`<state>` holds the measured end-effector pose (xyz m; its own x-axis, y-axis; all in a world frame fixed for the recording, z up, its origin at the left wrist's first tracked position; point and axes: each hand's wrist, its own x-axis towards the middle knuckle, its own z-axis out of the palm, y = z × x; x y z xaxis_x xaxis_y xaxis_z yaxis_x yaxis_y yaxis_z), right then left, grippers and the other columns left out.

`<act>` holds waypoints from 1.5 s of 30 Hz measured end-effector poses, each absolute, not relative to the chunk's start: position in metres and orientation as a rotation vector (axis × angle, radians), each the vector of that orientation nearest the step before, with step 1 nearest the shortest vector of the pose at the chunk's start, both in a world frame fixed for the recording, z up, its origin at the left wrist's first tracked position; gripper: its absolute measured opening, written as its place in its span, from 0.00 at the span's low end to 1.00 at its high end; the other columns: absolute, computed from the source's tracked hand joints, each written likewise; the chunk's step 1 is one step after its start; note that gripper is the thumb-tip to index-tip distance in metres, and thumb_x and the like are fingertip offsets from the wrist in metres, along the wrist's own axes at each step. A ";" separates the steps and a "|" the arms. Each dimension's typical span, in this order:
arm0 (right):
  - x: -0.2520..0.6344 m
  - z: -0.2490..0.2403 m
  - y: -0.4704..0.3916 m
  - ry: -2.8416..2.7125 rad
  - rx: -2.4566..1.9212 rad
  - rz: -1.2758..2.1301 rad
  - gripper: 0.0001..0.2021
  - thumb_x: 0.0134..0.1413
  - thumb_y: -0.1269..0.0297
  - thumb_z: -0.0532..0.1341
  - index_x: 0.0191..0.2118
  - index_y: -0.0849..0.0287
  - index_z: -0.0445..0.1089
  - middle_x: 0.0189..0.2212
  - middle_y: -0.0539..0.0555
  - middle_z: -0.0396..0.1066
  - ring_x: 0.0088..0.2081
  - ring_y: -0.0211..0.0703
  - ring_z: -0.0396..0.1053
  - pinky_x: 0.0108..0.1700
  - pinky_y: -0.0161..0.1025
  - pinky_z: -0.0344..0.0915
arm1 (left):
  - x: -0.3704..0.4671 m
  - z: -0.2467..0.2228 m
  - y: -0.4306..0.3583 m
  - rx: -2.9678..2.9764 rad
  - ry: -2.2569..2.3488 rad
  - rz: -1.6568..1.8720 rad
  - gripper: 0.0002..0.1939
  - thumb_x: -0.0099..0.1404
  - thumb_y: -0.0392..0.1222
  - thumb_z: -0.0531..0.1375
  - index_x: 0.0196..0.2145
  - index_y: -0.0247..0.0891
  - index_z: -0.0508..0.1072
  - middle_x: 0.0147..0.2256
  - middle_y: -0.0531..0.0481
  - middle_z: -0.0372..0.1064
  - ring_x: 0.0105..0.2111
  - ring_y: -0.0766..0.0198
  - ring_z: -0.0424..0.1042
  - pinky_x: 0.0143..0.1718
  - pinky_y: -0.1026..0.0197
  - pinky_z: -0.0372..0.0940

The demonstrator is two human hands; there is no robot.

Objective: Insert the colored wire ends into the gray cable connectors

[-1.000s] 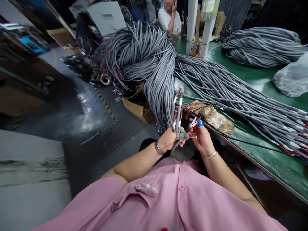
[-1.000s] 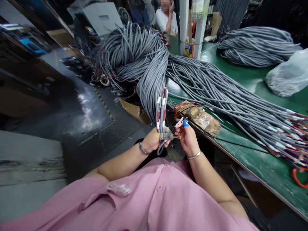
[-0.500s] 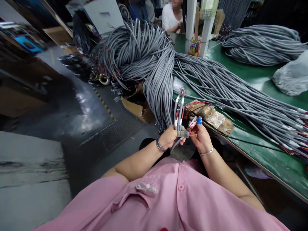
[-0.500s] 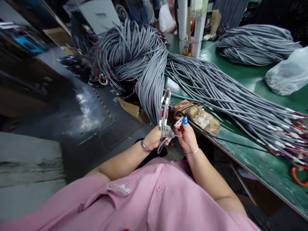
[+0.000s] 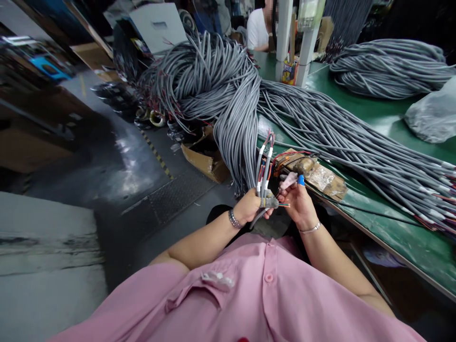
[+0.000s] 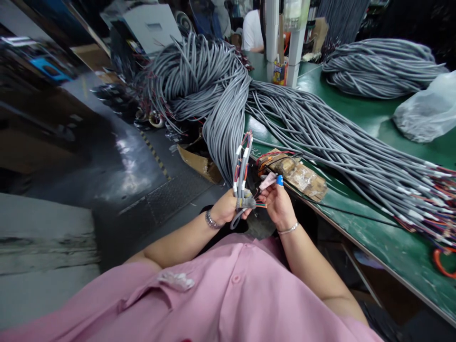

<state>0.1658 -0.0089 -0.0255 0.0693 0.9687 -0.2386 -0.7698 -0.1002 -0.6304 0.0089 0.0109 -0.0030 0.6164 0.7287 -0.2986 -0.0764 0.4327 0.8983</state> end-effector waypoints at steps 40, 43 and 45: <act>0.164 -0.028 -0.010 -0.319 -0.676 1.501 0.16 0.50 0.48 0.65 0.30 0.57 0.70 0.28 0.49 0.72 0.26 0.34 0.67 0.27 0.32 0.68 | 0.005 -0.006 0.006 0.991 0.741 0.626 0.17 0.48 0.45 0.70 0.21 0.33 0.67 0.15 0.53 0.66 0.12 0.70 0.63 0.14 0.68 0.59; 0.164 -0.027 -0.011 -0.387 -0.702 1.457 0.13 0.50 0.52 0.66 0.32 0.58 0.72 0.28 0.49 0.71 0.26 0.33 0.66 0.27 0.31 0.68 | 0.005 -0.008 0.004 0.965 0.708 0.705 0.16 0.48 0.44 0.69 0.21 0.33 0.67 0.15 0.53 0.66 0.12 0.70 0.63 0.14 0.68 0.58; 0.165 -0.026 -0.011 -0.411 -0.722 1.428 0.14 0.51 0.53 0.65 0.34 0.59 0.72 0.28 0.50 0.71 0.25 0.33 0.65 0.27 0.31 0.68 | 0.007 -0.009 0.003 0.951 0.704 0.742 0.15 0.49 0.44 0.69 0.22 0.33 0.68 0.16 0.53 0.67 0.13 0.69 0.63 0.14 0.67 0.59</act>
